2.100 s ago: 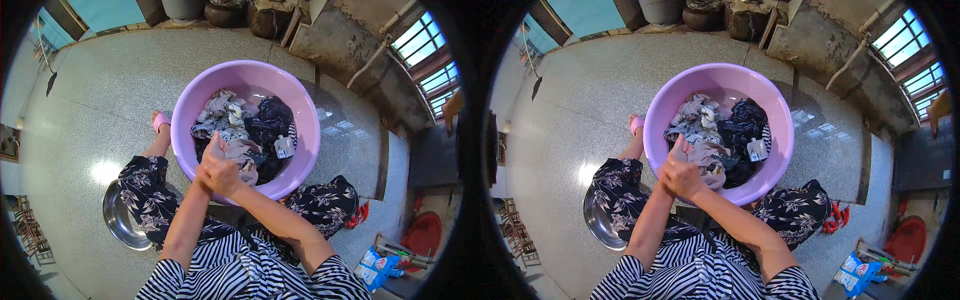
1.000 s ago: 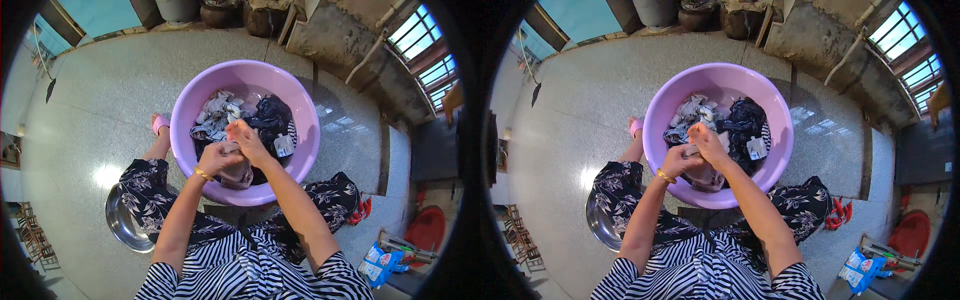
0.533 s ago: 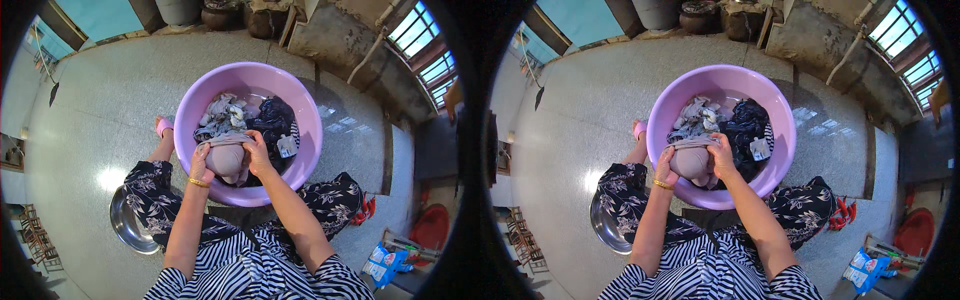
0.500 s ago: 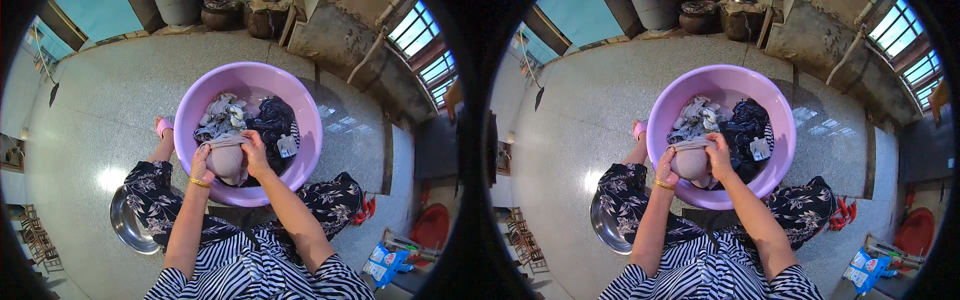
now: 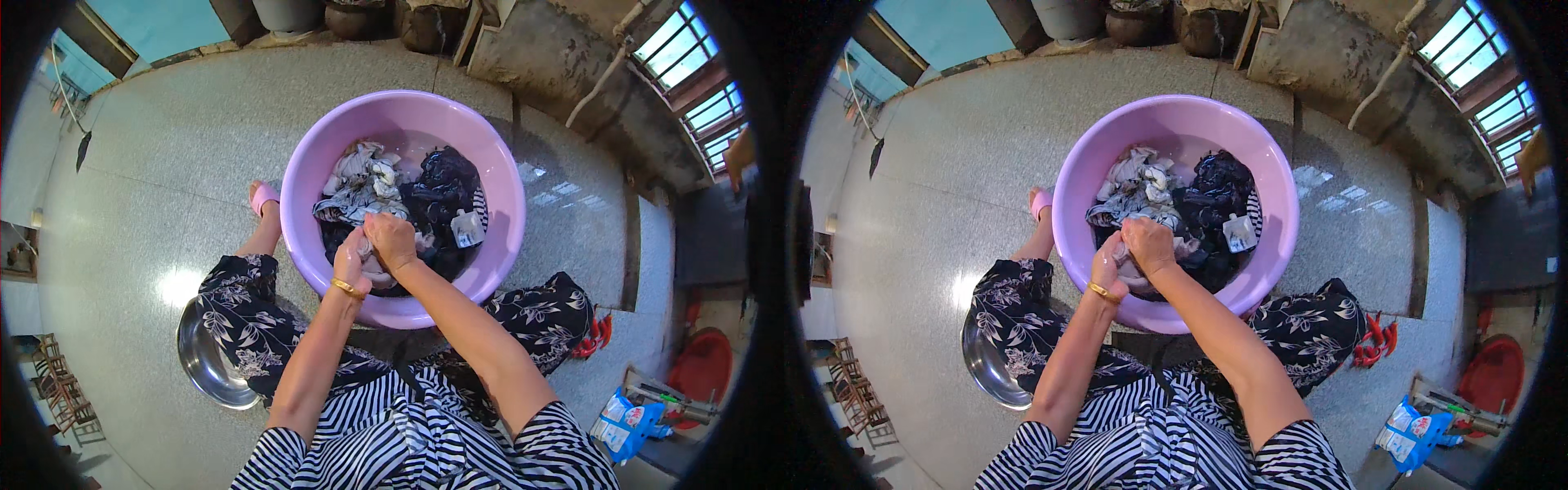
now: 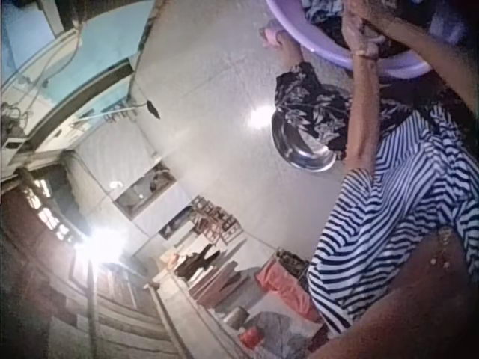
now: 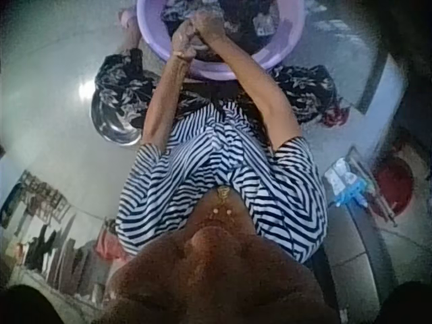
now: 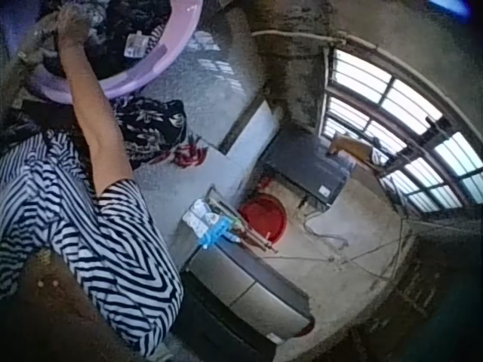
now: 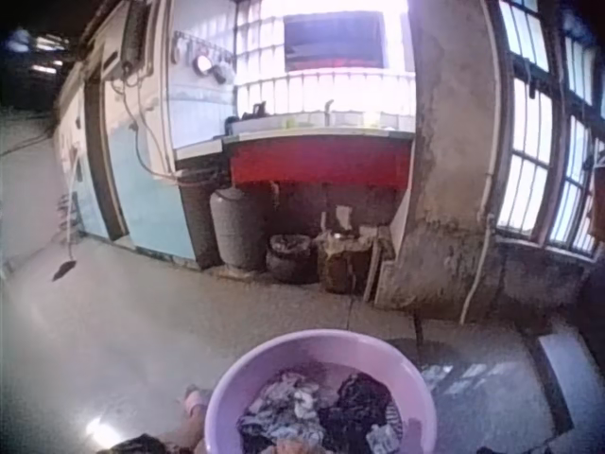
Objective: Washing clothes by hand in a plastic basin.
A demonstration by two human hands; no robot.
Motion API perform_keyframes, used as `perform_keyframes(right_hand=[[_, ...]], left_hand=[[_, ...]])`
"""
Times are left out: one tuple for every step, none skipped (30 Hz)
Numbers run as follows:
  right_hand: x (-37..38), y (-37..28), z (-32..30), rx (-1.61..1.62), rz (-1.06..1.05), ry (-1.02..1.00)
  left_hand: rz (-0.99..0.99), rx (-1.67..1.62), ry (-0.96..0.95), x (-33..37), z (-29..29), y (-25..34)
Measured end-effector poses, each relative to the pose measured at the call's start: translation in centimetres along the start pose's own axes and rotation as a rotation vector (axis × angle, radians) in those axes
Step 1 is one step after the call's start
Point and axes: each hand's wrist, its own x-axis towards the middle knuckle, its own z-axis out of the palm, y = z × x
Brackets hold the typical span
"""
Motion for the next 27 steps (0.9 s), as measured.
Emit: perform_keyframes(right_hand=[[-0.3,-0.2,0.0,-0.003,0.002,0.000],[-0.9,-1.0,0.1,0.105,0.011,0.007],[-1.6,-1.8,0.2,0.213,0.020,0.015],[-2.2,-3.9,-0.4,0.250,-0.029,0.016],[-2.9,-5.7,-1.0,0.281,-0.070,0.021],[-3.7,-6.3,-0.9,0.279,-0.065,0.023],[-4.5,-6.7,-0.9,0.345,-0.131,0.055],[-4.8,-6.9,-1.0,0.412,-0.199,0.086],[-4.1,-5.9,-1.1,0.290,-0.133,0.086],[-3.2,-4.2,-1.2,0.223,-0.111,0.017],[-2.5,-1.9,-1.1,0.151,-0.078,-0.047],[-1.8,0.9,0.0,0.034,-0.048,-0.042],[-1.8,2.0,0.0,0.046,-0.002,-0.058],[-1.4,2.5,-0.3,0.055,0.039,-0.074],[-1.1,2.5,-0.1,0.056,0.032,-0.070],[-0.9,2.4,-0.2,0.127,0.093,-0.115],[-0.8,2.3,-0.4,0.197,0.154,-0.158],[-0.6,2.5,-0.8,0.197,0.154,-0.157],[-0.3,2.6,-1.3,0.392,0.119,-0.222],[-0.1,2.6,-1.7,0.586,0.084,-0.286],[0.0,2.5,-2.1,0.687,0.174,-0.371],[-0.1,2.1,-2.0,0.689,0.172,-0.369],[-0.3,1.6,-1.7,0.823,0.261,-0.372],[-0.6,1.2,-1.7,0.957,0.351,-0.373],[-1.0,1.2,-1.8,1.098,0.491,-0.404],[-1.4,1.0,-1.7,1.098,0.491,-0.401],[-1.8,0.8,-1.6,1.169,0.491,-0.431]], left_hand=[[0.005,-0.011,0.003,0.1,0.2,0.0],[0.010,-0.015,0.002,0.9,-0.8,0.1],[-0.022,-0.035,-0.130,2.5,-2.9,0.2],[-0.051,-0.057,-0.258,4.2,-5.4,0.4],[-0.090,-0.076,-0.389,5.1,-6.7,0.5],[-0.096,-0.074,-0.390,5.0,-6.6,0.7],[-0.132,-0.070,-0.429,4.7,-6.2,1.0],[-0.165,-0.067,-0.467,4.4,-5.8,1.2],[-0.050,-0.041,-0.208,4.9,-6.4,0.4],[-0.058,-0.036,-0.210,3.6,-4.5,0.1],[-0.044,0.003,-0.081,1.0,-0.8,-0.3],[-0.019,0.043,0.049,-0.9,1.3,-0.5],[0.000,0.079,-0.053,-1.2,0.3,-0.6],[0.008,0.078,-0.056,-0.8,-0.8,-0.4],[0.014,0.162,-0.224,-0.2,-2.0,0.2],[0.013,0.246,-0.389,-0.3,-2.2,0.9],[0.113,0.530,-0.345,-0.2,-2.2,1.7],[0.114,0.531,-0.346,-0.3,-2.2,2.3],[0.327,1.002,-0.333,-0.8,-1.9,3.2],[0.545,1.471,-0.303,-1.2,-1.7,3.8],[0.669,1.462,-0.409,-1.4,-1.5,4.0],[0.671,1.465,-0.409,-1.3,-1.6,4.0],[0.673,1.605,-0.432,-0.9,-1.8,3.9],[0.673,1.744,-0.455,-0.7,-1.9,3.8],[0.719,1.665,-0.401,-0.6,-1.9,3.6],[0.720,1.665,-0.404,-0.1,-2.3,3.7],[0.655,1.320,-0.373,0.6,-3.0,3.9]])
